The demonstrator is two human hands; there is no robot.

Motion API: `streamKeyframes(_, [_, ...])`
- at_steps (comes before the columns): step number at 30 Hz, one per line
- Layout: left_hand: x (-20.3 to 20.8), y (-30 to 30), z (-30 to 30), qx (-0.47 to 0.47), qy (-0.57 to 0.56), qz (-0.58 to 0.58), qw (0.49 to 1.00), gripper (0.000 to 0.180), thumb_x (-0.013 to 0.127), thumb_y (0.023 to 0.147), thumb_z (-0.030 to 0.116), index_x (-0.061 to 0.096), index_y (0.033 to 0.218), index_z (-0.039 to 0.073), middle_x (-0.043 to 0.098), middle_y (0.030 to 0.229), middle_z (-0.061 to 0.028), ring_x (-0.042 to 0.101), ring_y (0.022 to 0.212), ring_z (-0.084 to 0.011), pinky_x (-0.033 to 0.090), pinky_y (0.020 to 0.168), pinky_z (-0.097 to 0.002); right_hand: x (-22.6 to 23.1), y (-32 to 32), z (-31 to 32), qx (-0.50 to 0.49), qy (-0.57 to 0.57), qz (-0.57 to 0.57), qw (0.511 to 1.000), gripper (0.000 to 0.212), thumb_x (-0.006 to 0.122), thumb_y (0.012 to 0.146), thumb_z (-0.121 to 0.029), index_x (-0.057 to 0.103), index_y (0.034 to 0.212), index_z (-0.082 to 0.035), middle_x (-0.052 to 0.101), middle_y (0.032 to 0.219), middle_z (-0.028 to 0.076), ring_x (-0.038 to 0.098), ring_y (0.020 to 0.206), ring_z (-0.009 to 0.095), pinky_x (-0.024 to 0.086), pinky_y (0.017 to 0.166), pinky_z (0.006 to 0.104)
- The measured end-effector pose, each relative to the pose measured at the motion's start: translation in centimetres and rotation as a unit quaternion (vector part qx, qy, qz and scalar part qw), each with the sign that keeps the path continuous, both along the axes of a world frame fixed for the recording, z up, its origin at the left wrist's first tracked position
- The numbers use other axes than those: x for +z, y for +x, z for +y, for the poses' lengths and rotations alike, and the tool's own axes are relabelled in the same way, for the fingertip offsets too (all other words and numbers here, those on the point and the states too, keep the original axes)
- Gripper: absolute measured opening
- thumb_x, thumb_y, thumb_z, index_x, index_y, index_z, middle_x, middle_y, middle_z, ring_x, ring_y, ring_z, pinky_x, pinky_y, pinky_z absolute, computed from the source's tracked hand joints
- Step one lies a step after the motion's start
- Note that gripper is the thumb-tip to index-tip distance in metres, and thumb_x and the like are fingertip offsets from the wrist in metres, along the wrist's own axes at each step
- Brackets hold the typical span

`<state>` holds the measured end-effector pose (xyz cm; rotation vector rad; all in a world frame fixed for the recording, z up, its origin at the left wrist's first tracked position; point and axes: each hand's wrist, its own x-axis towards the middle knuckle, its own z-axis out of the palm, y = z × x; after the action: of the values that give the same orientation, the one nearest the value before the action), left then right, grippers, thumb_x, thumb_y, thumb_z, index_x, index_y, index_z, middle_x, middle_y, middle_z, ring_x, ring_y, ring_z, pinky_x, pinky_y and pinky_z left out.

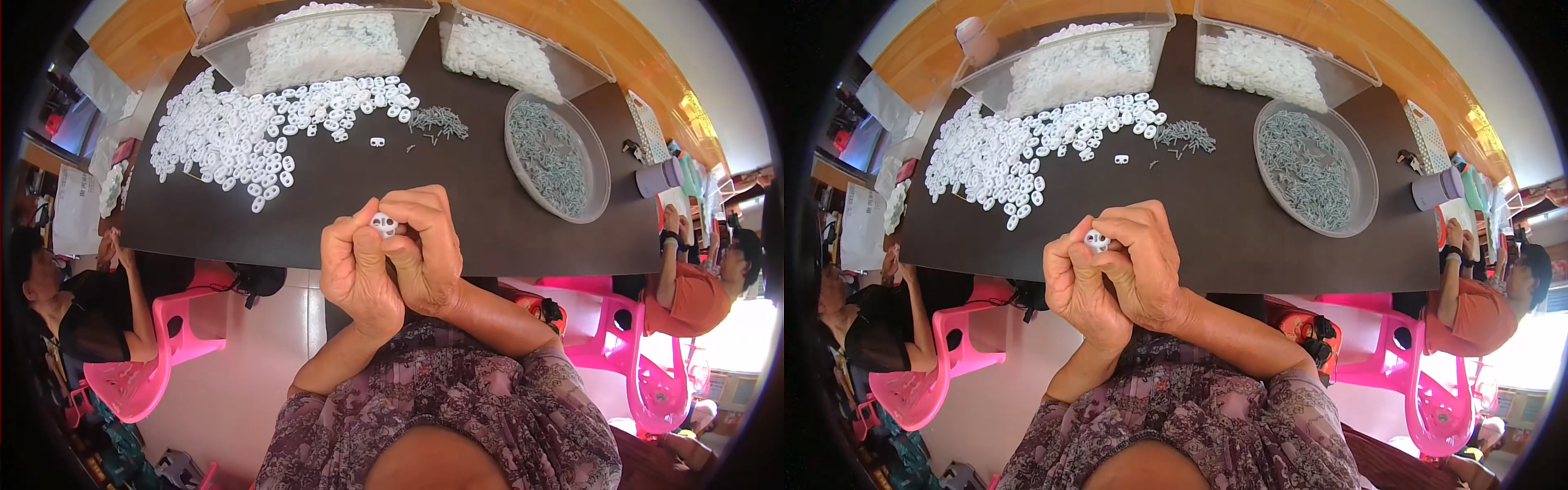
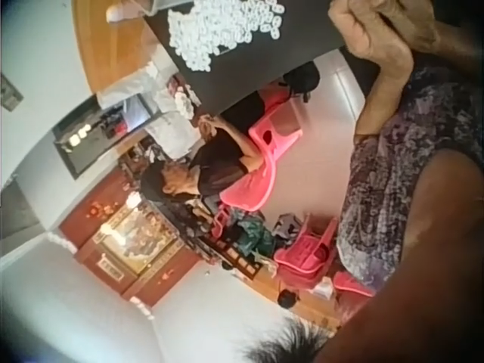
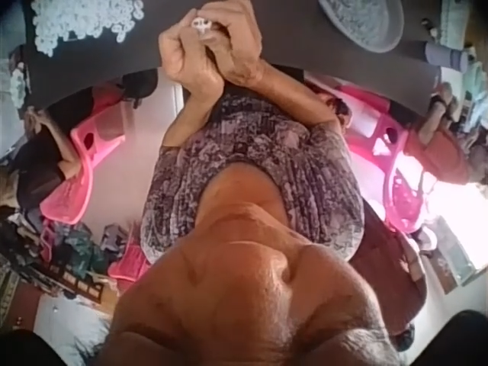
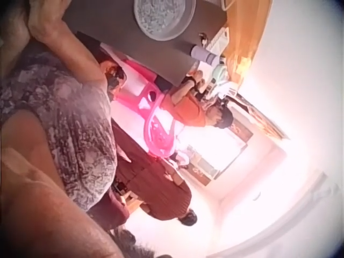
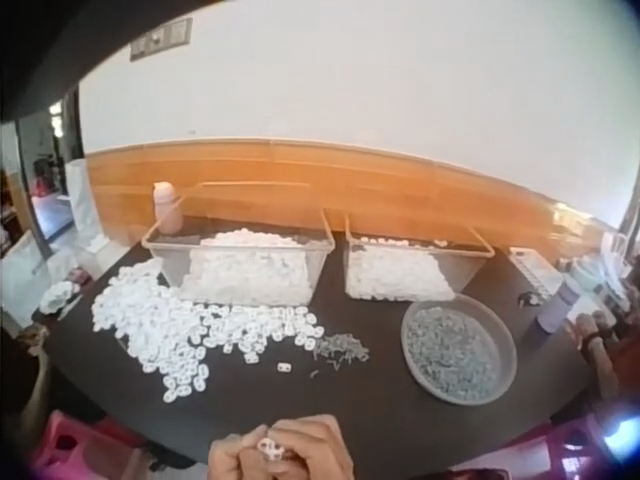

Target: Assembling small white plastic components by manually inserting metal pins into them.

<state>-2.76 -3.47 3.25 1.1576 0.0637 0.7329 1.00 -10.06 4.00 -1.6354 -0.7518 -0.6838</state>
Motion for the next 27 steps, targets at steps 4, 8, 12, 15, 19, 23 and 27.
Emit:
streamKeyframes(4, [0.4, -0.3, 0.1, -0.014, 0.024, -0.019, 0.999, 0.026, 0.049, 0.097, 0.021, 0.056, 0.105, -0.002, 0.056, 0.090, -0.0013, 0.049, 0.079, -0.0047, 0.042, 0.071, -0.0204, 0.1, 0.4, 0.1, 0.000, 0.019, -0.046, 0.999, 0.019, 0.062, 0.080, -0.001, 0.056, 0.098, 0.002, 0.059, 0.089, 0.013, 0.053, 0.074, 0.025, 0.044, 0.063, 0.0323])
streamKeyframes(8, [0.2, -0.2, 0.0, 0.017, 0.052, -0.029, 0.998, 0.025, 0.051, 0.096, 0.019, 0.058, 0.104, -0.003, 0.054, 0.089, -0.0003, 0.047, 0.078, -0.0042, 0.041, 0.071, -0.0194, -0.1, 0.5, 0.2, -0.006, 0.022, -0.054, 0.998, 0.017, 0.061, 0.079, 0.000, 0.055, 0.095, 0.002, 0.058, 0.085, 0.013, 0.052, 0.070, 0.025, 0.044, 0.061, 0.0326])
streamKeyframes(12, [-0.3, 0.3, 0.1, 0.039, 0.073, -0.012, 0.996, 0.023, 0.052, 0.095, 0.018, 0.059, 0.101, -0.003, 0.053, 0.085, 0.0007, 0.046, 0.075, -0.0038, 0.040, 0.069, -0.0189, -0.7, 0.8, 0.6, -0.012, 0.029, -0.052, 0.998, 0.017, 0.061, 0.078, 0.001, 0.055, 0.093, 0.002, 0.057, 0.083, 0.013, 0.052, 0.069, 0.026, 0.043, 0.058, 0.0331])
streamKeyframes(15, [-1.3, 0.7, 0.5, 0.039, 0.073, 0.003, 0.997, 0.023, 0.053, 0.095, 0.018, 0.059, 0.101, -0.003, 0.054, 0.083, 0.0006, 0.046, 0.073, -0.0038, 0.040, 0.068, -0.0189, -1.0, 1.3, 0.6, -0.015, 0.022, -0.050, 0.998, 0.016, 0.060, 0.078, 0.002, 0.054, 0.093, 0.001, 0.056, 0.081, 0.012, 0.050, 0.067, 0.025, 0.042, 0.057, 0.0331])
streamKeyframes(19, [-1.4, 1.2, 0.6, 0.040, 0.063, 0.027, 0.997, 0.019, 0.054, 0.094, 0.015, 0.061, 0.098, -0.002, 0.056, 0.080, -0.0006, 0.047, 0.073, -0.0048, 0.041, 0.066, -0.0197, -1.4, 1.4, 0.5, -0.021, 0.001, -0.028, 0.999, 0.015, 0.059, 0.079, 0.003, 0.054, 0.093, 0.000, 0.055, 0.081, 0.011, 0.049, 0.066, 0.025, 0.042, 0.057, 0.0331])
streamKeyframes(23, [-1.3, 1.5, 0.6, 0.021, 0.080, 0.041, 0.996, 0.019, 0.052, 0.094, 0.011, 0.061, 0.106, -0.002, 0.061, 0.087, -0.0028, 0.053, 0.078, -0.0064, 0.044, 0.072, -0.0211, -1.3, 1.3, 0.1, -0.036, 0.009, 0.021, 0.999, 0.017, 0.059, 0.078, 0.005, 0.054, 0.093, -0.001, 0.056, 0.083, 0.011, 0.050, 0.068, 0.025, 0.043, 0.060, 0.0333])
streamKeyframes(27, [0.6, 0.9, 1.9, -0.095, 0.123, 0.136, 0.978, 0.029, 0.048, 0.094, 0.007, 0.053, 0.120, -0.004, 0.063, 0.094, -0.0073, 0.057, 0.074, -0.0079, 0.048, 0.069, -0.0226, -0.5, 1.9, -2.1, -0.041, -0.009, 0.113, 0.993, 0.014, 0.062, 0.076, 0.005, 0.056, 0.088, 0.000, 0.059, 0.084, 0.010, 0.055, 0.071, 0.024, 0.045, 0.063, 0.0321])
